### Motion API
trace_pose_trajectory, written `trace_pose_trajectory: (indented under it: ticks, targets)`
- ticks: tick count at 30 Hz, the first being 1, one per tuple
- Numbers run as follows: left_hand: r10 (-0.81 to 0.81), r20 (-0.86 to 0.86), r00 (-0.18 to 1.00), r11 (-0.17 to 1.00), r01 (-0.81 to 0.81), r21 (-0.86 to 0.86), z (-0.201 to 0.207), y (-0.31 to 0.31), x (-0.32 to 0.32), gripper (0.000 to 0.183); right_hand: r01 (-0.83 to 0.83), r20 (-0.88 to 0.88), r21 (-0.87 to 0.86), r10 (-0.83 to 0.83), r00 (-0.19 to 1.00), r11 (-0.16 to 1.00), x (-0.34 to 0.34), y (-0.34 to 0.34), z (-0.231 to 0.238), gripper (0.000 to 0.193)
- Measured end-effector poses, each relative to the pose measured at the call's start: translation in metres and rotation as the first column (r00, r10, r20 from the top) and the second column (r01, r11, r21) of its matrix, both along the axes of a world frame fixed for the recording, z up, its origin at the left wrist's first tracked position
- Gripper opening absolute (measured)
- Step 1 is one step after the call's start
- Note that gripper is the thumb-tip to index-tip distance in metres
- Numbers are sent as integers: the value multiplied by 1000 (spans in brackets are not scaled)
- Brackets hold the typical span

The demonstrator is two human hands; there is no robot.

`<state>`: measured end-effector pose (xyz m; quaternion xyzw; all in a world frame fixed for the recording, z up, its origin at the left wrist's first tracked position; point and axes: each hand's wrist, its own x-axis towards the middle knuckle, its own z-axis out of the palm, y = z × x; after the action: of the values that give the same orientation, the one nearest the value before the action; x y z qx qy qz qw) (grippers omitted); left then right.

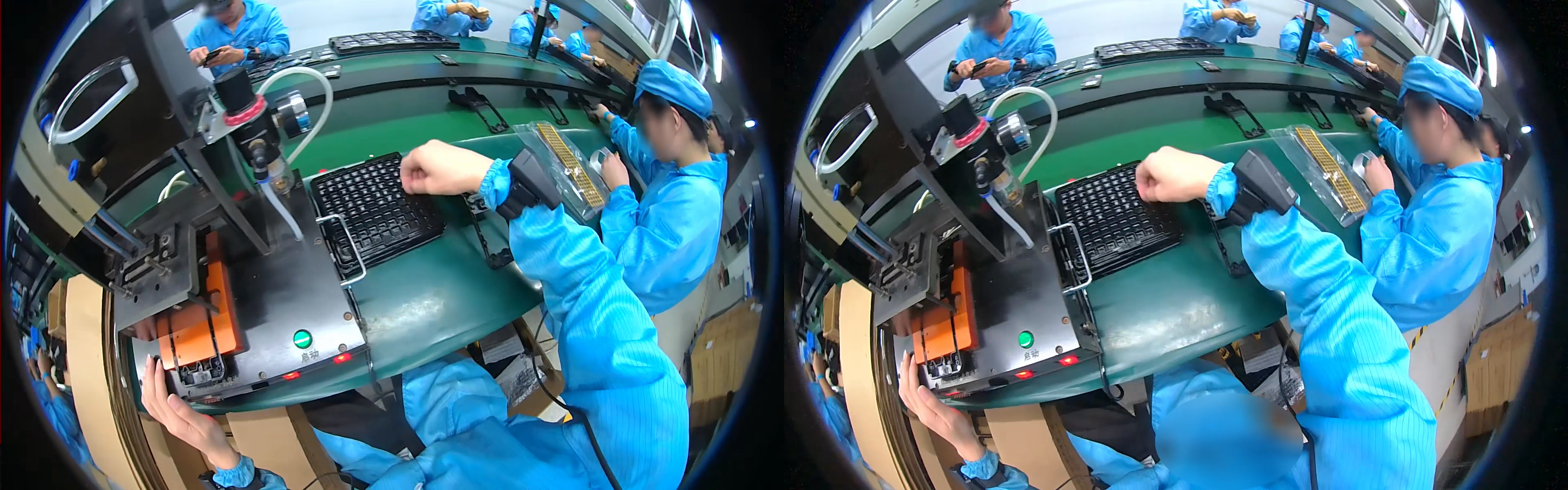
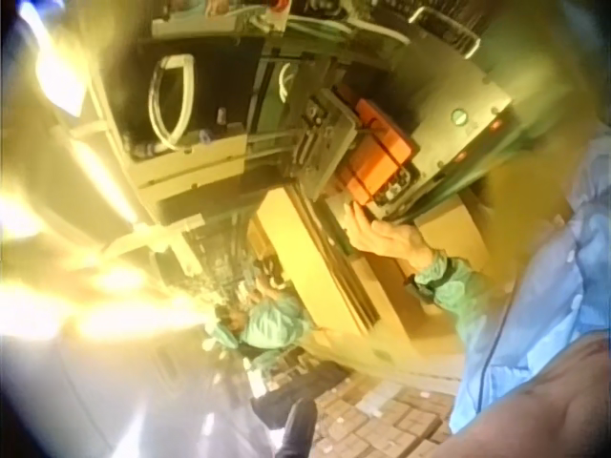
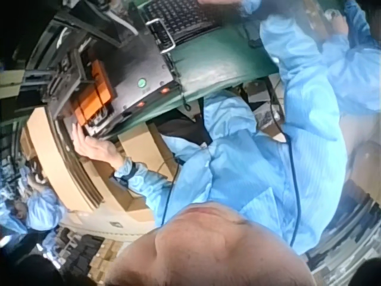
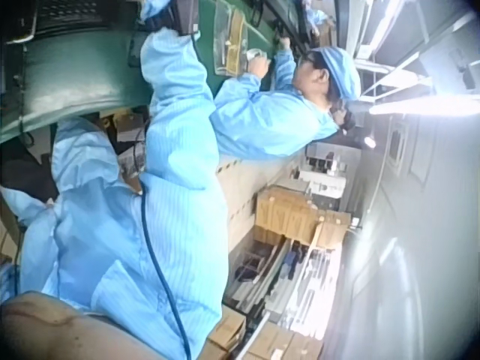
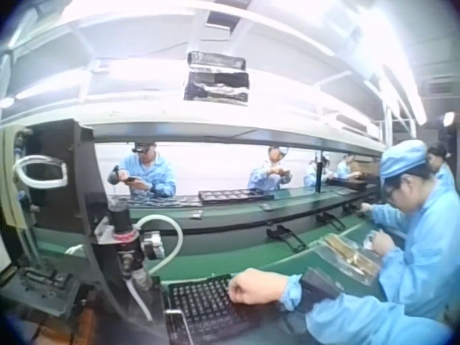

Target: Assembling components and placing them into a black plastic electronic housing at a factory workstation.

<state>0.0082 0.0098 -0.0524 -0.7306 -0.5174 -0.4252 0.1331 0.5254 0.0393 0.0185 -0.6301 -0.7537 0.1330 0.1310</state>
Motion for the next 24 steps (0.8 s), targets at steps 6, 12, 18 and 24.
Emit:
trace_pose_trajectory:
  ticks: [6, 12, 18, 24]
  targets:
    - [19, -5, 1000, 999, -19, 29, 0, 4, 2, 51, 295, -639, 2, -225, 735, 956, 43, -73, -13, 12]
    - [53, 98, 994, 998, -56, 27, -8, 9, 0, 58, 465, -675, -6, -347, 652, 885, 69, -121, -39, 16]
    - [90, 143, 986, 996, -89, -11, -9, 8, 4, 59, 450, -385, 225, -345, 856, 864, 69, -125, -58, 11]
    - [77, 140, 987, 997, -78, 2, -8, 8, 5, 57, 493, -495, 232, -334, 802, 838, 60, -119, -69, 12]
